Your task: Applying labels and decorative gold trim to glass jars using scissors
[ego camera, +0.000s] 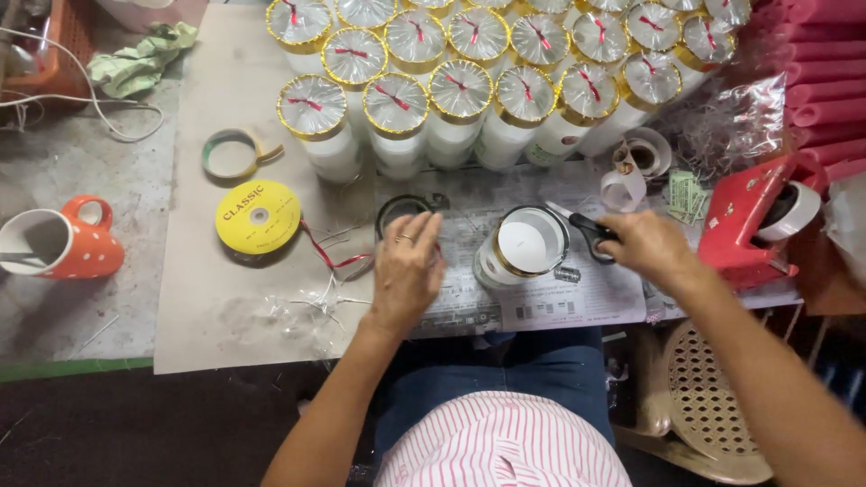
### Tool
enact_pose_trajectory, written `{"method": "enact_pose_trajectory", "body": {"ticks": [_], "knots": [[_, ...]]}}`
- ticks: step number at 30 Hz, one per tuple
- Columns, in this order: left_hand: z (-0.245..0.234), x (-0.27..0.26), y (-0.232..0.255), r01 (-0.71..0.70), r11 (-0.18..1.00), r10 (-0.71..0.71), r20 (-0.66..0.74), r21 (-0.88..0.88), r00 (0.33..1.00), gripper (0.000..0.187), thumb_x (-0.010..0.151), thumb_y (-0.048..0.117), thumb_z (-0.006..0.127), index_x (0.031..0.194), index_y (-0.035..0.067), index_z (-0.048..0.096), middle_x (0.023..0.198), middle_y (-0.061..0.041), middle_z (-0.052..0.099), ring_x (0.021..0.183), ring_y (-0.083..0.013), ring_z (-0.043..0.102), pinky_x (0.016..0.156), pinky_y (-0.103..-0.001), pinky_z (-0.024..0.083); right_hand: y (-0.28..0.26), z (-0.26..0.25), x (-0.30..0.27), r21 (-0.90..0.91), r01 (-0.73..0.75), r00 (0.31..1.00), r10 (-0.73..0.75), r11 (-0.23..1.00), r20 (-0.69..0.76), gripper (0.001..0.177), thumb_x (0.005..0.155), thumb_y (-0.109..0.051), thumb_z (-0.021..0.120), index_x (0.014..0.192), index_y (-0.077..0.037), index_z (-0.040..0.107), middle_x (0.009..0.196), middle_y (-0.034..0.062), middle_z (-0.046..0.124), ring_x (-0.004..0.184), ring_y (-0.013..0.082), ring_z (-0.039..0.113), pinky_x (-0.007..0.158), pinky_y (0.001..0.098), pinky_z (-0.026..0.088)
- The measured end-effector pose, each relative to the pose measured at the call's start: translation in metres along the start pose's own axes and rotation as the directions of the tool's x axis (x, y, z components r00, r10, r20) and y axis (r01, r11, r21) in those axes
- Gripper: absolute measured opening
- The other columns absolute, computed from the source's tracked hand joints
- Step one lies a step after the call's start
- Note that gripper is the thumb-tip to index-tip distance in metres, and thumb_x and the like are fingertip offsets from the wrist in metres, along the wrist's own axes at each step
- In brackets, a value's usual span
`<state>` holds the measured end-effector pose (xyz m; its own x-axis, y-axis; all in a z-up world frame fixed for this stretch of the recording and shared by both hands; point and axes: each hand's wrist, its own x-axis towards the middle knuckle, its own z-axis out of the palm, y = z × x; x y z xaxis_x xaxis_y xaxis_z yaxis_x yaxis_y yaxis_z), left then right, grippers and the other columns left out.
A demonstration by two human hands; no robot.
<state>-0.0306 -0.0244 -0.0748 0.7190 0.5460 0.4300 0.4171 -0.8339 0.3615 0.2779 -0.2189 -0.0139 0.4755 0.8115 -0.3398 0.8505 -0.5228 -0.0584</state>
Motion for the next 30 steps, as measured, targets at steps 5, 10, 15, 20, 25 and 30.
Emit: {"method": "enact_pose_trajectory", "body": {"ticks": [5, 10, 15, 20, 25, 30], "knots": [[-0.022, 0.015, 0.067, -0.06, 0.848, 0.072, 0.001, -0.527, 0.997, 0.094, 0.074, 0.032, 0.087, 0.152, 0.001, 0.045, 0.141, -0.024, 0.059, 0.133, -0.0421, 0.052, 0.111, -0.049, 0.042, 0.022, 0.079, 0.011, -0.05, -0.028, 0.983, 0.019, 0.998, -0.183, 0.033, 0.087, -0.031, 0.073, 0.119, -0.024, 0.074, 0.106, 0.0057, 0.079, 0.098, 0.0288, 0.077, 0.082, 0.0433, 0.064], [-0.016, 0.027, 0.078, -0.051, 0.804, 0.053, -0.015, -0.592, 0.998, 0.103, 0.071, 0.041, 0.089, 0.153, -0.001, 0.043, 0.137, -0.026, 0.06, 0.131, -0.0415, 0.055, 0.116, -0.05, 0.04, 0.008, 0.056, -0.031, 0.05, 0.035, 0.932, -0.014, 0.998, -0.363, 0.041, 0.089, -0.033, 0.072, 0.127, -0.019, 0.069, 0.112, 0.008, 0.075, 0.101, 0.0307, 0.075, 0.081, 0.0465, 0.062], [0.007, 0.031, 0.076, 0.13, 0.658, -0.073, 0.109, -0.741, 0.991, 0.122, 0.056, 0.052, 0.094, 0.156, 0.007, 0.039, 0.142, -0.021, 0.06, 0.133, -0.0397, 0.056, 0.115, -0.049, 0.043, 0.033, 0.057, -0.086, 0.306, 0.198, 0.772, 0.044, 0.931, -0.634, 0.041, 0.086, -0.023, 0.082, 0.126, -0.014, 0.075, 0.111, 0.0111, 0.076, 0.102, 0.0307, 0.073, 0.085, 0.0406, 0.058], [0.0, 0.044, 0.093, 0.148, 0.764, -0.134, 0.07, -0.628, 0.988, 0.095, 0.067, 0.045, 0.09, 0.142, 0.006, 0.048, 0.138, -0.014, 0.062, 0.125, -0.0295, 0.063, 0.106, -0.038, 0.047, 0.074, 0.033, -0.14, 0.53, 0.088, 0.591, 0.384, 0.844, -0.71, 0.02, 0.105, 0.002, 0.072, 0.125, 0.004, 0.075, 0.106, 0.0134, 0.072, 0.085, 0.0185, 0.059, 0.081, 0.0322, 0.048], [0.028, 0.063, 0.099, 0.177, 0.827, -0.27, -0.101, -0.533, 0.958, 0.099, 0.062, 0.046, 0.094, 0.139, 0.005, 0.046, 0.129, -0.015, 0.062, 0.115, -0.0313, 0.063, 0.101, -0.038, 0.048, 0.184, 0.076, -0.114, 0.821, 0.087, 0.361, 0.75, 0.564, -0.554, 0.016, 0.106, -0.007, 0.066, 0.119, -0.003, 0.074, 0.091, 0.0062, 0.068, 0.079, 0.0086, 0.062, 0.077, 0.0279, 0.064], [0.046, 0.062, 0.103, 0.212, 0.857, -0.298, -0.116, -0.469, 0.947, 0.106, 0.066, 0.051, 0.093, 0.144, 0.008, 0.035, 0.14, -0.019, 0.054, 0.125, -0.0412, 0.058, 0.101, -0.051, 0.05, 0.193, 0.044, -0.083, 0.942, -0.325, 0.47, 0.879, 0.087, 0.081, 0.03, 0.094, -0.039, 0.076, 0.113, -0.017, 0.074, 0.106, -0.0019, 0.074, 0.099, 0.0114, 0.067, 0.087, 0.0273, 0.05]]}}
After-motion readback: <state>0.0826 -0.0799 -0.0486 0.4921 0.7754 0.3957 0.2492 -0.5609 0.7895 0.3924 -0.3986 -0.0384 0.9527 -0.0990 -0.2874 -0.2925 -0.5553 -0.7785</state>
